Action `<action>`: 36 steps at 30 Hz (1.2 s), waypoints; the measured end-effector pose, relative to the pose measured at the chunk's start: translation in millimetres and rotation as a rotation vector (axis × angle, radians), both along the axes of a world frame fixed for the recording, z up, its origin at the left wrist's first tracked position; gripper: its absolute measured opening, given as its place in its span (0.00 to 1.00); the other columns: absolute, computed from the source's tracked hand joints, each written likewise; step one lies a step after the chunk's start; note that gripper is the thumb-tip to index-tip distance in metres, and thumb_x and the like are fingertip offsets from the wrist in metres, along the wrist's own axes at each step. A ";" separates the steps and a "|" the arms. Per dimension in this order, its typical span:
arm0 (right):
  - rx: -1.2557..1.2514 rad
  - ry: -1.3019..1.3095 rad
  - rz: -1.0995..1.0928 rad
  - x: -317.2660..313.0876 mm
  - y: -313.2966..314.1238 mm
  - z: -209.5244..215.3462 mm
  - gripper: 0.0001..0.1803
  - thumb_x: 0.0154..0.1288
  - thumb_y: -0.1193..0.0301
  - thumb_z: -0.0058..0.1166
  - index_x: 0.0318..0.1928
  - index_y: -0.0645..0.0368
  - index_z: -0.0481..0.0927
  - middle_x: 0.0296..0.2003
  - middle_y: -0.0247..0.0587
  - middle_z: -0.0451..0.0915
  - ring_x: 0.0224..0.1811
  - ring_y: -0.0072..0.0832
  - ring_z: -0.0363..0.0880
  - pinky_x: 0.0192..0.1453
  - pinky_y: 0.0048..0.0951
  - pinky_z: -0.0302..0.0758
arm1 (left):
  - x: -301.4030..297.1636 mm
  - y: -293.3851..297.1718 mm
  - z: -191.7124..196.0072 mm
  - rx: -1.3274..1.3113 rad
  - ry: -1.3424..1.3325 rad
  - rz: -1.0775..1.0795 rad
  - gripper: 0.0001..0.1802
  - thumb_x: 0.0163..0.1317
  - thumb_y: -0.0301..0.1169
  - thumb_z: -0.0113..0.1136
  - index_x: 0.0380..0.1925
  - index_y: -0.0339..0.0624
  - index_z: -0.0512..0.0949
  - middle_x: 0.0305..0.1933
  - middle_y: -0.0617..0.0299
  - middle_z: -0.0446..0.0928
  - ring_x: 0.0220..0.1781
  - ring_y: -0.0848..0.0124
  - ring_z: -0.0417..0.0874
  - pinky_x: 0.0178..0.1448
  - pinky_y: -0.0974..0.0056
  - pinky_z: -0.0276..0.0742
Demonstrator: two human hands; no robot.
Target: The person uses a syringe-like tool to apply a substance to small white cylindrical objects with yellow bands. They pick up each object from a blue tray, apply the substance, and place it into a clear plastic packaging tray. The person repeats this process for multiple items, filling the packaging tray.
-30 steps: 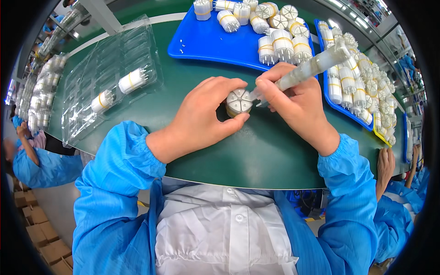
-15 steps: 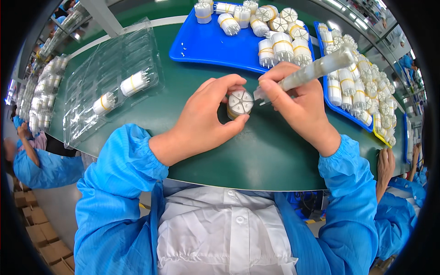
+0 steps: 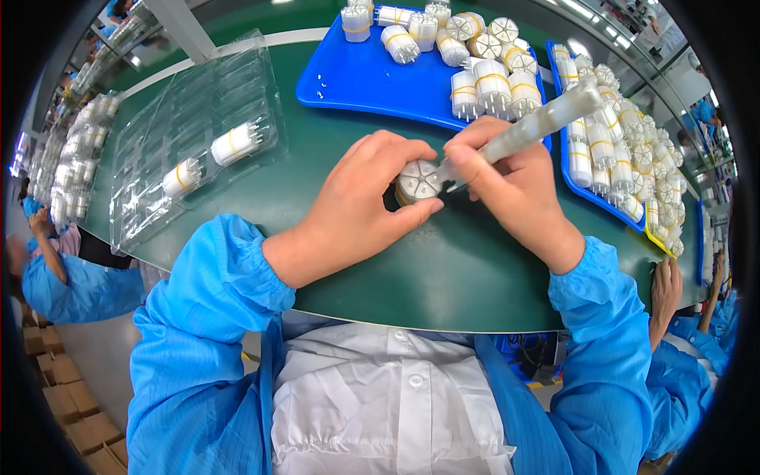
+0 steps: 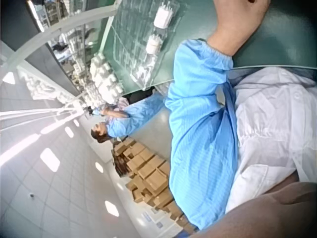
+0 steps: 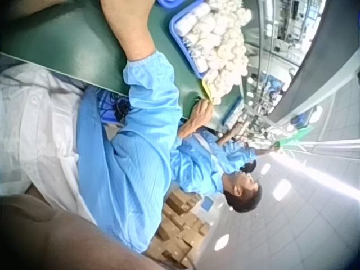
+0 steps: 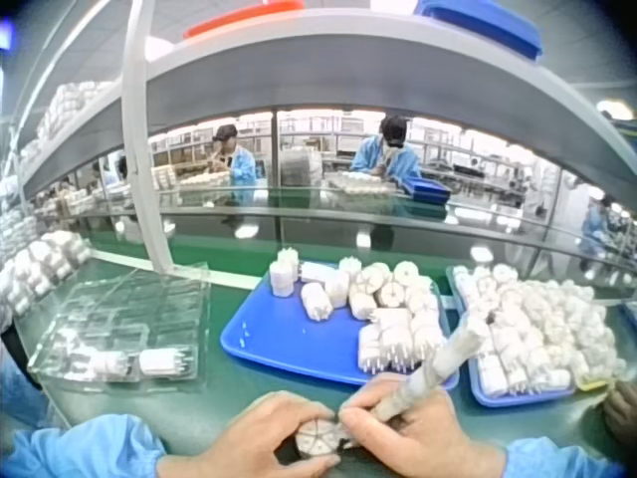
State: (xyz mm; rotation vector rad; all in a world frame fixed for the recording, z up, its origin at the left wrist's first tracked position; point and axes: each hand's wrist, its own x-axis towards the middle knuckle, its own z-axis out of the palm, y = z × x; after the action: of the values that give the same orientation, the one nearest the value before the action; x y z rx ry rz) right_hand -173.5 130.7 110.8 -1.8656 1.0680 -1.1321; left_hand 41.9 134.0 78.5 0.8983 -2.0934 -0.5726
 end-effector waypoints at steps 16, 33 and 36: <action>-0.014 0.036 0.009 -1.1 1.2 1.9 0.07 0.68 0.71 0.62 0.37 0.63 0.83 0.28 0.33 0.81 0.28 0.17 0.76 0.31 0.23 0.71 | -4.4 4.6 -9.0 0.133 0.122 0.023 0.37 0.52 0.24 0.74 0.62 0.37 0.68 0.55 0.54 0.79 0.56 0.64 0.82 0.59 0.62 0.78; 0.096 0.001 -0.023 -1.2 -4.4 0.4 0.07 0.69 0.70 0.61 0.39 0.61 0.83 0.29 0.32 0.81 0.29 0.17 0.76 0.32 0.23 0.72 | 3.5 0.6 -12.9 0.491 0.270 -0.201 0.32 0.63 0.19 0.65 0.66 0.36 0.64 0.59 0.57 0.73 0.62 0.69 0.77 0.68 0.63 0.74; 0.083 0.031 -0.088 1.1 -3.6 -6.7 0.07 0.69 0.70 0.62 0.38 0.61 0.83 0.30 0.31 0.82 0.30 0.16 0.76 0.32 0.23 0.72 | 24.6 4.1 -5.8 0.439 0.279 -0.200 0.33 0.66 0.21 0.63 0.69 0.36 0.63 0.60 0.59 0.72 0.63 0.69 0.75 0.68 0.63 0.73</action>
State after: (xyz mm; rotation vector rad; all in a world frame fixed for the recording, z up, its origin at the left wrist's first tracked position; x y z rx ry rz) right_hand -172.4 127.1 104.2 -1.7924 1.2068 -1.0940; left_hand 66.4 138.2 72.7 0.7917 -1.8422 -1.2248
